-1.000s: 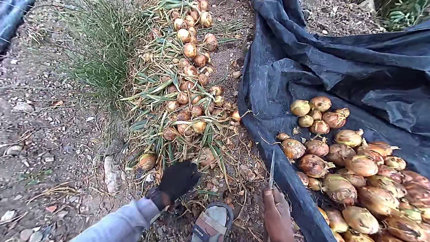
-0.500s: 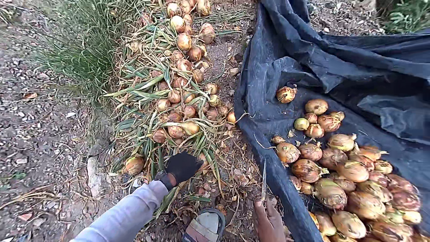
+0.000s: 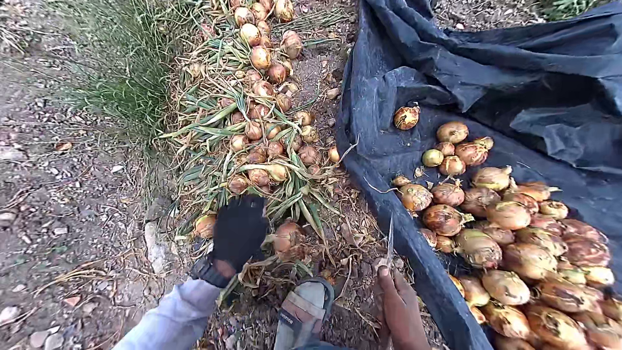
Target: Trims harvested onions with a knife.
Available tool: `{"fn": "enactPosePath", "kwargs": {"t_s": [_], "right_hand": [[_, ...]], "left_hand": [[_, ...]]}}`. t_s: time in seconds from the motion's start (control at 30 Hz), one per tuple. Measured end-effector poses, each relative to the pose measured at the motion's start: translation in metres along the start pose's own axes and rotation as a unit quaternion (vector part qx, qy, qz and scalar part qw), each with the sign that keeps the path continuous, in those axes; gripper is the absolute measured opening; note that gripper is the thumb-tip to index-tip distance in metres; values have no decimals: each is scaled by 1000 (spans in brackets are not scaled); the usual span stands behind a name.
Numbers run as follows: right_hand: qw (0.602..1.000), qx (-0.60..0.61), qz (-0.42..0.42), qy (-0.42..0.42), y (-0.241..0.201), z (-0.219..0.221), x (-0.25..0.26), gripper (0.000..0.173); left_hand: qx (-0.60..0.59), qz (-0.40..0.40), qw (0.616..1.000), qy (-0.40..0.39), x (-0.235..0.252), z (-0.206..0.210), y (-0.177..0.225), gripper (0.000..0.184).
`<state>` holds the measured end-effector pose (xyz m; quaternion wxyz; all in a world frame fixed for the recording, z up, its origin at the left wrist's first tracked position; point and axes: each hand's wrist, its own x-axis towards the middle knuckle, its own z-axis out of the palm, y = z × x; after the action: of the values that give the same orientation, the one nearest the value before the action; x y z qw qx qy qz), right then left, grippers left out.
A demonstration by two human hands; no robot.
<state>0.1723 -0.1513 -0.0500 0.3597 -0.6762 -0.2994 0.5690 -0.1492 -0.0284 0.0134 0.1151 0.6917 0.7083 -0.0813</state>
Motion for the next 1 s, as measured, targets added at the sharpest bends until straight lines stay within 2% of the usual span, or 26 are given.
{"fn": "enactPosePath", "kwargs": {"t_s": [0.07,0.1,0.17,0.23,0.3,0.33,0.43,0.5,0.53,0.57,0.67,0.73,0.8,0.87,0.93,1.0], "right_hand": [[1000,21,-4,8,-5,3,7,41],[999,30,-2,9,-5,6,12,42],[1000,12,14,6,-8,14,21,43],[999,-12,28,-12,-10,24,26,43],[998,-32,39,-27,-8,29,26,47],[997,-44,48,-32,-5,29,25,49],[989,-121,74,-46,5,25,18,60],[976,-189,86,-72,-4,27,14,72],[971,-208,82,-83,-9,30,15,76],[970,-212,79,-90,-13,33,15,82],[983,-156,37,-93,-21,38,7,99],[987,-117,-10,-106,-31,39,-1,112],[985,-97,-61,-130,-40,33,-14,118],[976,-89,-131,-149,-40,26,-22,108],[961,-84,-206,-164,-40,24,-25,85],[954,-77,-239,-163,-40,25,-24,69]], "left_hand": [[-9,56,989,136,13,-20,1,37],[-28,90,983,155,16,-23,11,39],[-52,174,978,104,13,-3,33,47],[-15,207,978,-34,3,39,42,62],[-7,156,975,-157,-8,76,36,86],[-15,126,977,-172,-14,90,31,94],[-67,56,982,-166,-25,105,29,100],[-199,2,967,-160,-24,97,28,106],[-305,-15,941,-147,-22,89,27,107],[-411,-18,900,-148,-22,78,29,104],[-625,26,745,-231,-33,30,42,95],[-653,83,689,-303,-37,3,46,95],[-637,159,656,-373,-37,-15,42,96],[-613,215,621,-438,-32,-22,36,97],[-600,243,588,-485,-26,-21,33,94],[-590,239,573,-516,-21,-16,32,78]]}}
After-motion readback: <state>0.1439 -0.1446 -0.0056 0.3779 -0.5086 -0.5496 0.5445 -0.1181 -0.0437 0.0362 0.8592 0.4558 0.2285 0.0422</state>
